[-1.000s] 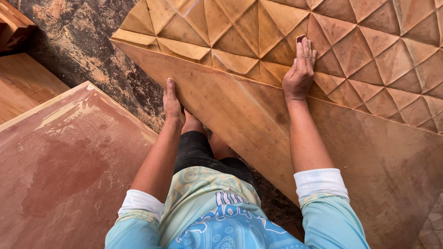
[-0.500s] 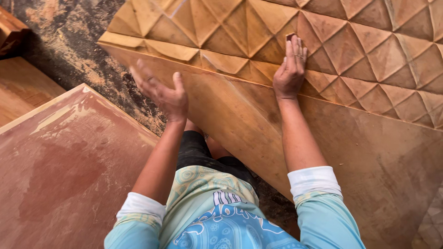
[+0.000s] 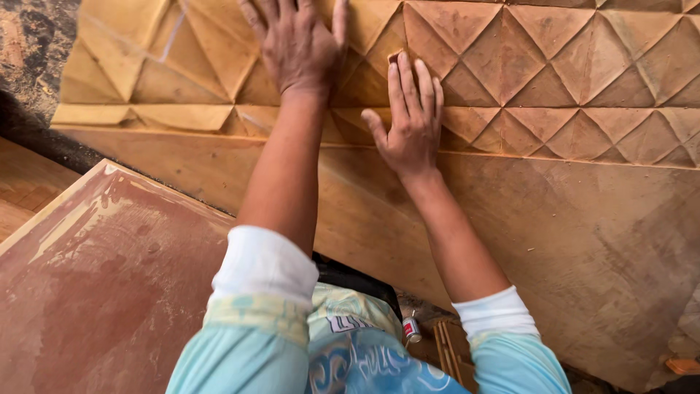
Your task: The person sands a large wooden board featuring a geometric, triangular relief pattern using a small sanding block. They systematically rub the surface and edges of the board, moving from one section to another to smooth the wood.
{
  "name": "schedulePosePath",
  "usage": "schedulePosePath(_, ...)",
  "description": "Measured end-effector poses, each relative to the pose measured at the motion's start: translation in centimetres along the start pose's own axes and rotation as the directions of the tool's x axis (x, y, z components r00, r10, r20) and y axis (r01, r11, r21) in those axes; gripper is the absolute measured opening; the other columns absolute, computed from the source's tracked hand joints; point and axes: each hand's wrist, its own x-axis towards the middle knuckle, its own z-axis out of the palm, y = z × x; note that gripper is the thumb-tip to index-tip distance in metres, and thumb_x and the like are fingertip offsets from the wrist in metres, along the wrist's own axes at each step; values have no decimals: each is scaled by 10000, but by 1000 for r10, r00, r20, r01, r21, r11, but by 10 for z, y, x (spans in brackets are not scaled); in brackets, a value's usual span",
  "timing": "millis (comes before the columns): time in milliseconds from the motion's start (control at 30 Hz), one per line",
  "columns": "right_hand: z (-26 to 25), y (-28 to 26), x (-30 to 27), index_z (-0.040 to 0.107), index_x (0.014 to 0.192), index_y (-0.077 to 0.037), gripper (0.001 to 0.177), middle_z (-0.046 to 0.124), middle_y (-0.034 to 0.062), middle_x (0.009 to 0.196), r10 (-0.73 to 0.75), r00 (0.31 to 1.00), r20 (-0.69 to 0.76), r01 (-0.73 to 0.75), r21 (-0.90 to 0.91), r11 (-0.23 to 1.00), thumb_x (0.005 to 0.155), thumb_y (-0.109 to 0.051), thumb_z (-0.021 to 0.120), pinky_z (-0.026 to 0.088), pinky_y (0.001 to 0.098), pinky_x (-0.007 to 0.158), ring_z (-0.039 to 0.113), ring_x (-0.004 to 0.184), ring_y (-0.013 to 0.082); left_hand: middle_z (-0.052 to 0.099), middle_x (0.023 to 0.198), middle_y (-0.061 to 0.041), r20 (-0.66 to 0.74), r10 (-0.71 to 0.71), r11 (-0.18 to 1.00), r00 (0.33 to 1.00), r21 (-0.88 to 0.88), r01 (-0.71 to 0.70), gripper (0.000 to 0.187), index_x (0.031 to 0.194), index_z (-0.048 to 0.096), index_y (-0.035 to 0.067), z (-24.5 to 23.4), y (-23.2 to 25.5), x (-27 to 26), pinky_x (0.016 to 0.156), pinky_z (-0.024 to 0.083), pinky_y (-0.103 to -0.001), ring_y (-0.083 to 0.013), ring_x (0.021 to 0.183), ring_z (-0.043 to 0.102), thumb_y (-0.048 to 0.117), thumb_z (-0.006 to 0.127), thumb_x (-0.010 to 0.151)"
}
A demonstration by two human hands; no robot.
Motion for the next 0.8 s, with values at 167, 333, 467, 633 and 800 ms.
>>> schedulePosePath(167,10,6,27,419,1614,-19,999,321,84,1706,13,998,54,-8,-89,996,996,-800,332,40,701,1249,140,1586,396,484,1526,-249,-8,21,995,1000,96,-20,699,1462,527,-17,-1,-3,-1,1256,97,-597,-445,1481,324,564,505,1073)
schedulePosePath(333,6,6,34,382,1641,-51,1046,290,58,1727,36,998,55,-33,-51,998,961,-830,227,-22,707,1260,106,1601,367,370,1620,-205,112,-64,993,992,101,53,759,1556,411,7,-6,4,4,1267,59,-591,-378,1535,249,585,450,1066)
schedulePosePath(467,-8,0,26,370,1635,-54,1056,269,32,1727,83,991,109,-76,-69,995,961,-851,212,-75,700,1234,57,1599,355,331,1650,-197,100,-50,991,994,126,38,769,1584,381,9,-10,5,5,1258,47,-595,-384,1546,214,575,451,1068)
schedulePosePath(633,4,4,37,366,1662,-61,1072,250,38,1749,67,995,74,-64,-30,997,968,-853,168,-98,705,1246,46,1613,339,320,1656,-178,135,-89,990,987,123,72,767,1590,369,44,-11,7,5,1276,47,-589,-365,1556,200,588,436,1053)
schedulePosePath(800,5,1,21,378,1644,-50,1073,274,33,1737,116,989,87,-115,-17,993,959,-846,160,-124,735,1194,37,1593,377,322,1658,-167,140,-92,990,986,115,76,767,1587,372,45,-11,7,4,1281,54,-592,-359,1560,195,587,446,1049)
